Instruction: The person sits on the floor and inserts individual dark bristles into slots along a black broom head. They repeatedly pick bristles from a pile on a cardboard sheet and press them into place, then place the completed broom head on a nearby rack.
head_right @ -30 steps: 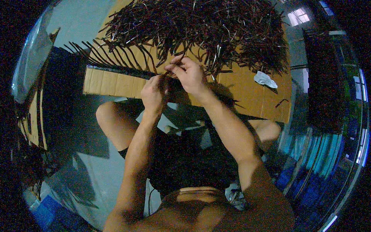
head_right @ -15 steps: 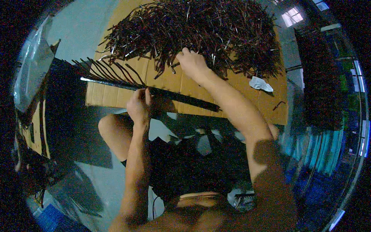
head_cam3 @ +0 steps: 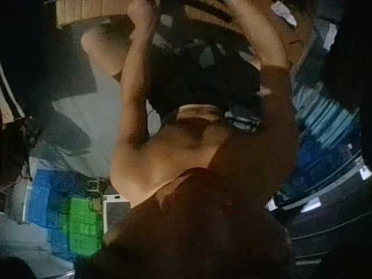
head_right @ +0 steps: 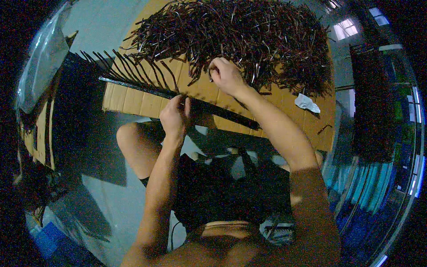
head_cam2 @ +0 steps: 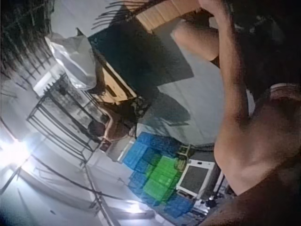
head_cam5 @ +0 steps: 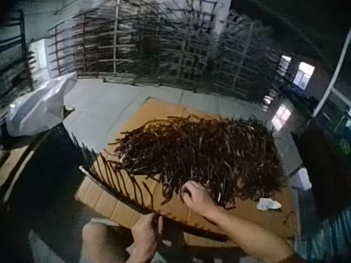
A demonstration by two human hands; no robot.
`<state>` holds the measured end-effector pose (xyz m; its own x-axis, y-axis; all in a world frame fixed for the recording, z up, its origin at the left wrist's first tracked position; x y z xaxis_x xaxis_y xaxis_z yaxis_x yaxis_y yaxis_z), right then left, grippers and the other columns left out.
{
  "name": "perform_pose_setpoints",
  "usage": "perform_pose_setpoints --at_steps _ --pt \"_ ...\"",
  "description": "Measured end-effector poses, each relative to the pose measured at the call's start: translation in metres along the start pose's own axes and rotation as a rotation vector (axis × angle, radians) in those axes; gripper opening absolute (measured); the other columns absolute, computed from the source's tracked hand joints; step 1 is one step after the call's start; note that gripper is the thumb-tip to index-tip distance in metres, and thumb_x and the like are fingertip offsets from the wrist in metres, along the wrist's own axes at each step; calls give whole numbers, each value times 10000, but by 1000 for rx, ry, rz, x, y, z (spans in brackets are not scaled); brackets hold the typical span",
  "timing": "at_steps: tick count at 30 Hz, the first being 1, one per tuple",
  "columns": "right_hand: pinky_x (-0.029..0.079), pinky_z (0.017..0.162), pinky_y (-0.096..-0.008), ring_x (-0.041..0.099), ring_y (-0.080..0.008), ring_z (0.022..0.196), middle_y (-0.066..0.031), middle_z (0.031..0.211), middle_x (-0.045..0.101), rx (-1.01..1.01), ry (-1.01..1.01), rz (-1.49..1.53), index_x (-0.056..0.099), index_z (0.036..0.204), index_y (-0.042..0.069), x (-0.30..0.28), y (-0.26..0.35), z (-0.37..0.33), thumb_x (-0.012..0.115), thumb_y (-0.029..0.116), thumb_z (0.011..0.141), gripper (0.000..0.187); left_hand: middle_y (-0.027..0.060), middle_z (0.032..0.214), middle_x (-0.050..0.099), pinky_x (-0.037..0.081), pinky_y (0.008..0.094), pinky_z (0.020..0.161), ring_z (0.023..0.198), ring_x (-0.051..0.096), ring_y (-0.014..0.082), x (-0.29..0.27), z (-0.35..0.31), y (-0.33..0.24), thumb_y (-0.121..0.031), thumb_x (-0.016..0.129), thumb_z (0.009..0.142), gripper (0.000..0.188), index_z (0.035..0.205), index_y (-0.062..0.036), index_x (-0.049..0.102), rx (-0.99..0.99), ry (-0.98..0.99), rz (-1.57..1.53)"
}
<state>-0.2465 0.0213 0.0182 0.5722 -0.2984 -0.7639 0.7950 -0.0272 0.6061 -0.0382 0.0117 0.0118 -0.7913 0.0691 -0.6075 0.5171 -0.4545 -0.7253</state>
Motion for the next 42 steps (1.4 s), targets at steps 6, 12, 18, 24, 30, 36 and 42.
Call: perform_pose_setpoints --at_steps 6,12,18,24,30,36,42 --pt "504 756 -251 617 -125 841 -78 992 637 325 82 786 580 1044 -16 20 33 -16 578 24 883 166 117 794 657 501 375 609 682 630 299 1 -2 -1 -176 646 819 132 848 -47 656 100 -107 1" --pt "507 739 -253 622 -118 838 -68 928 661 378 24 796 555 1045 -16 27 58 -35 541 63 930 140 124 746 635 489 397 586 664 615 314 2 -1 -2 -158 616 826 116 794 -47 620 107 -30 77" --pt "510 728 -249 634 -122 833 -68 926 660 285 20 760 555 1032 -1 34 54 -37 537 81 937 127 125 712 616 479 408 572 651 604 325 3 -1 -3 -163 605 830 136 760 -47 591 110 -14 75" --pt "502 739 -348 639 -329 860 -176 940 650 -63 -80 254 641 949 -22 18 91 -32 615 144 841 200 121 694 612 478 403 573 634 601 319 5 -3 1 -173 610 838 136 769 -56 606 89 -30 71" --pt "503 781 -392 625 -338 908 -154 968 667 182 182 197 644 1031 64 -1 39 9 580 171 833 233 84 733 662 499 348 588 649 639 269 -4 -1 8 -244 656 831 149 833 -98 682 1 -79 39" --pt "481 780 -400 548 -296 926 -100 1022 505 -188 45 -674 600 1007 48 -12 -11 39 542 -31 772 254 92 725 666 510 351 605 654 650 256 -10 -1 9 -235 660 821 166 819 -70 680 -79 10 36" --pt "492 789 -382 541 -294 921 -81 971 534 -338 31 -459 595 977 60 -21 -2 39 555 -10 762 230 119 817 658 511 361 630 710 635 303 -1 -6 2 -217 657 815 185 900 -53 659 36 8 7"
Point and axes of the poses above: each hand's wrist, its own z-axis towards the middle knuckle, its own x-axis out of the palm, y = z × x, the point moved 5 cm from there along z, towards the middle knuckle
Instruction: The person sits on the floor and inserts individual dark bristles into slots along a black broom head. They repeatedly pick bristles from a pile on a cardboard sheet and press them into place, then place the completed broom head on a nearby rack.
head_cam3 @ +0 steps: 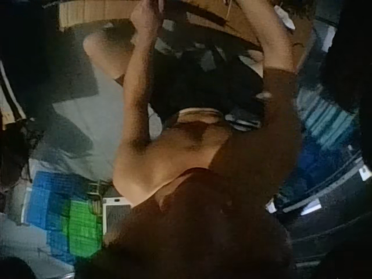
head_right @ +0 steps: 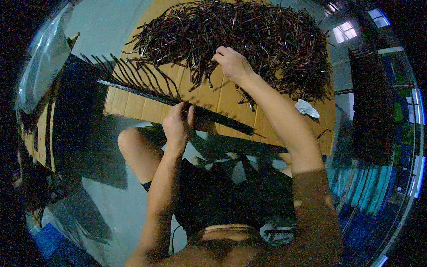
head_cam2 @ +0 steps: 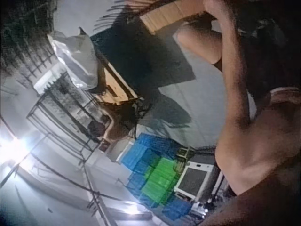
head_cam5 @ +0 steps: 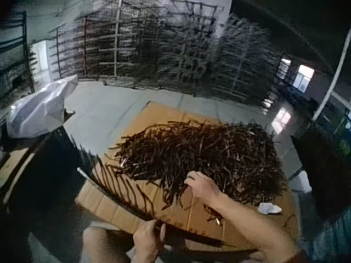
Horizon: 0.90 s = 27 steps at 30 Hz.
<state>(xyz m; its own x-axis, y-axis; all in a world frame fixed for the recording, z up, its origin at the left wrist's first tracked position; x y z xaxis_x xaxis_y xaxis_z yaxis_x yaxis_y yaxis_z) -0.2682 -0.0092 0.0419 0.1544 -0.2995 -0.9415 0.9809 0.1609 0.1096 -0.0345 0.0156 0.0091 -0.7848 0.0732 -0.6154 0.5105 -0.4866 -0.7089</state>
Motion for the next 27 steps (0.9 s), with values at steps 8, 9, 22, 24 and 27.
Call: perform_pose_setpoints --at_steps 8,9,22,24,27 --pt "497 742 -363 537 -270 889 -97 941 516 -100 122 -229 571 872 40 27 11 0 582 24 711 161 117 772 643 497 376 607 695 625 305 1 3 -2 -216 650 824 161 869 -61 646 -84 88 -20" --pt "497 743 -360 537 -270 891 -96 943 516 -122 151 -238 573 872 39 28 11 3 584 27 709 163 116 768 642 497 376 606 692 624 304 0 3 -4 -216 650 825 161 866 -61 645 -63 72 -19" --pt "478 758 -374 608 -305 832 -164 893 619 516 -31 579 567 966 -26 25 20 -46 615 137 837 214 157 828 656 509 375 624 710 643 324 3 2 -2 -208 647 842 193 927 -35 646 -45 66 -13" --pt "484 766 -332 618 -231 841 -126 899 640 644 13 808 591 983 -25 26 26 -43 621 130 854 204 161 831 653 509 374 627 715 642 329 2 0 1 -210 647 843 196 935 -37 648 -58 51 -34" --pt "485 780 -266 606 -137 872 -66 911 650 778 96 1165 605 1022 -17 10 70 -39 615 101 881 184 118 822 652 504 385 616 711 629 323 0 -1 3 -186 627 837 132 878 -63 655 -21 -32 -54"
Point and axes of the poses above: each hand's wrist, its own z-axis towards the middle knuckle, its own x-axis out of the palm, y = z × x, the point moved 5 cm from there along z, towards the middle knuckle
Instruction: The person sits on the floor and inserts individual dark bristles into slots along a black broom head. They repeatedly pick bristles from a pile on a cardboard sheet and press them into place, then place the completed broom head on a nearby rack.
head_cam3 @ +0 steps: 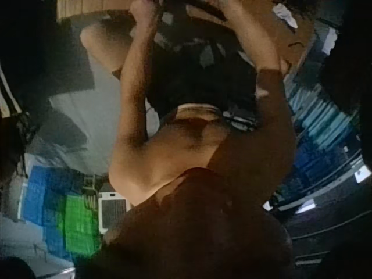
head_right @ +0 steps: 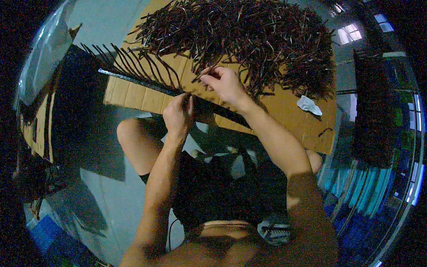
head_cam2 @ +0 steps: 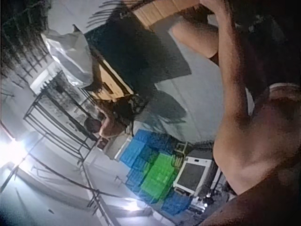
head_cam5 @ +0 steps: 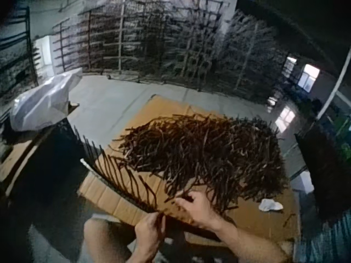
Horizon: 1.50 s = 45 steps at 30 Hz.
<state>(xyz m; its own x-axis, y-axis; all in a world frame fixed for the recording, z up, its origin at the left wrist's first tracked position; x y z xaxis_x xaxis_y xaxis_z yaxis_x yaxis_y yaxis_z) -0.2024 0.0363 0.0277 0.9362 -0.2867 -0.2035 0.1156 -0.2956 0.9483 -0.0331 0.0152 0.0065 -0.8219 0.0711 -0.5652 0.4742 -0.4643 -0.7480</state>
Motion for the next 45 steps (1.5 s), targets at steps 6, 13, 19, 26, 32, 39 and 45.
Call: perform_pose_setpoints --at_steps 6,13,19,26,32,39,45 --pt "480 791 -269 608 -112 840 -60 892 671 -198 -23 -17 630 974 -3 25 -3 -22 622 100 849 162 120 776 632 486 403 601 691 609 329 1 3 -2 -164 615 833 114 818 -51 626 22 72 13" --pt "474 820 -265 595 -111 888 -44 949 645 -184 -44 -12 586 1035 -28 29 -1 -29 586 61 892 169 134 769 620 478 417 595 688 599 339 3 2 0 -160 606 835 121 813 -41 613 23 65 9" --pt "493 750 -287 656 -195 813 -125 885 679 -326 -102 -380 637 933 -53 32 14 -32 627 110 848 184 132 771 625 478 420 602 696 601 341 3 2 -1 -173 605 840 130 822 -45 618 30 90 26" --pt "498 702 -277 652 -157 769 -76 841 689 -133 -69 -148 672 897 -39 19 8 -29 641 100 838 154 99 748 645 490 374 587 656 624 287 -4 -2 -8 -215 650 824 144 856 -75 653 -5 71 130" --pt "496 712 -248 627 -102 768 -41 820 686 -146 -228 204 668 844 2 11 -14 -33 679 65 823 68 96 780 654 499 378 604 694 633 291 13 -5 -18 -209 666 809 152 854 -66 642 117 64 52" --pt "530 679 -238 626 -100 740 -43 828 659 -200 -265 133 643 912 -21 12 -17 -30 641 46 860 84 117 733 624 481 407 592 677 609 310 15 -6 -16 -192 621 834 137 800 -60 615 88 145 79" --pt "536 675 -242 627 -109 735 -50 844 652 -139 -244 314 636 921 -18 13 -20 -31 634 47 869 83 122 730 625 481 413 595 680 610 312 15 -5 -16 -164 616 818 113 790 -55 611 110 117 59"
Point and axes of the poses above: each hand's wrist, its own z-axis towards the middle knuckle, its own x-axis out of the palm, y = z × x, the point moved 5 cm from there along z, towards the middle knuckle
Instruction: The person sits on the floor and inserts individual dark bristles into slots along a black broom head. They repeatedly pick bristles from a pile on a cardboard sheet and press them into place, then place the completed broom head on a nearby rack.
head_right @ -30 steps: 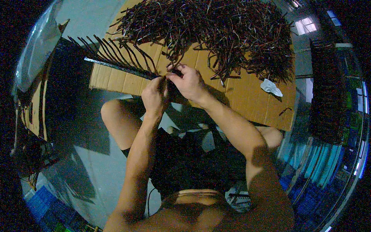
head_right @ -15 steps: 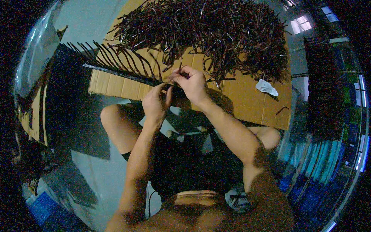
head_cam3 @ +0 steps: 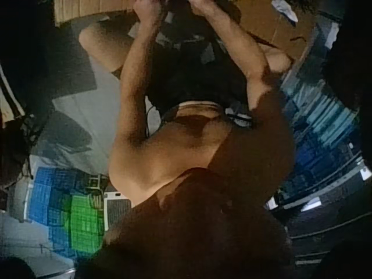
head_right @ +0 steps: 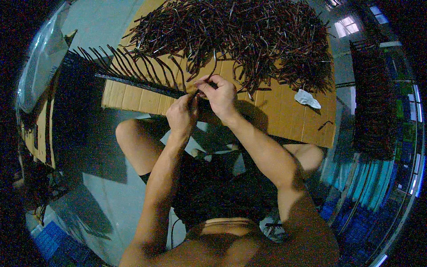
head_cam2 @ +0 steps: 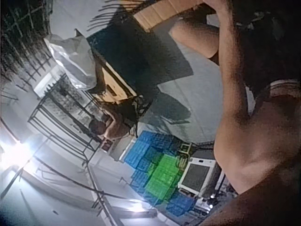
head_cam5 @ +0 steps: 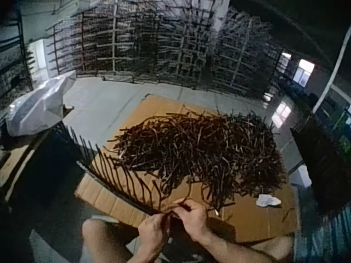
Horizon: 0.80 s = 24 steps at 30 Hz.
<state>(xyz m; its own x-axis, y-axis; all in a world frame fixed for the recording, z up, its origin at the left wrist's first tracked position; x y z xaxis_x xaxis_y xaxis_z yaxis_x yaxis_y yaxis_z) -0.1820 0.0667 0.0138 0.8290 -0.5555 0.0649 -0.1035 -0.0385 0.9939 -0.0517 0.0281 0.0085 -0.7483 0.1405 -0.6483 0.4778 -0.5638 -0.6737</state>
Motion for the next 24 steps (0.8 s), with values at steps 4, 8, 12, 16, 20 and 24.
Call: perform_pose_setpoints --at_steps 4,8,12,16,20,24 --pt "536 674 -236 625 -106 735 -50 839 648 -22 13 -47 632 908 -14 -1 0 0 628 46 876 68 121 734 630 483 411 599 685 614 308 -3 2 -4 -153 610 813 102 791 -54 611 -4 6 6" --pt "534 677 -236 626 -109 742 -53 842 651 7 18 31 633 912 -18 -2 -2 0 629 29 866 66 116 721 626 483 411 600 682 614 306 1 1 -3 -154 605 816 100 788 -58 613 4 29 6" --pt "513 692 -233 630 -112 752 -44 836 664 -72 30 -193 651 898 -25 4 10 -4 644 25 848 71 124 786 634 485 418 622 725 616 328 1 0 1 -171 616 824 108 868 -73 626 -37 63 7" --pt "504 734 -263 629 -133 789 -39 850 666 -108 229 -622 663 1008 8 16 28 -5 676 84 820 203 106 761 627 484 410 602 687 613 308 -3 -5 3 -184 618 822 113 827 -72 618 -16 12 -4" --pt "524 724 -258 635 -153 775 -72 906 638 137 588 -334 569 1164 9 -9 25 47 659 120 842 352 98 770 654 498 393 615 699 631 289 -11 2 15 -227 642 831 141 833 -86 651 -152 11 81" --pt "501 500 -276 603 -148 563 -105 733 634 434 -52 -698 607 913 -60 -42 20 92 548 319 923 384 113 732 670 506 385 598 657 645 304 -37 8 24 -291 658 836 207 831 -86 687 -264 -20 147"
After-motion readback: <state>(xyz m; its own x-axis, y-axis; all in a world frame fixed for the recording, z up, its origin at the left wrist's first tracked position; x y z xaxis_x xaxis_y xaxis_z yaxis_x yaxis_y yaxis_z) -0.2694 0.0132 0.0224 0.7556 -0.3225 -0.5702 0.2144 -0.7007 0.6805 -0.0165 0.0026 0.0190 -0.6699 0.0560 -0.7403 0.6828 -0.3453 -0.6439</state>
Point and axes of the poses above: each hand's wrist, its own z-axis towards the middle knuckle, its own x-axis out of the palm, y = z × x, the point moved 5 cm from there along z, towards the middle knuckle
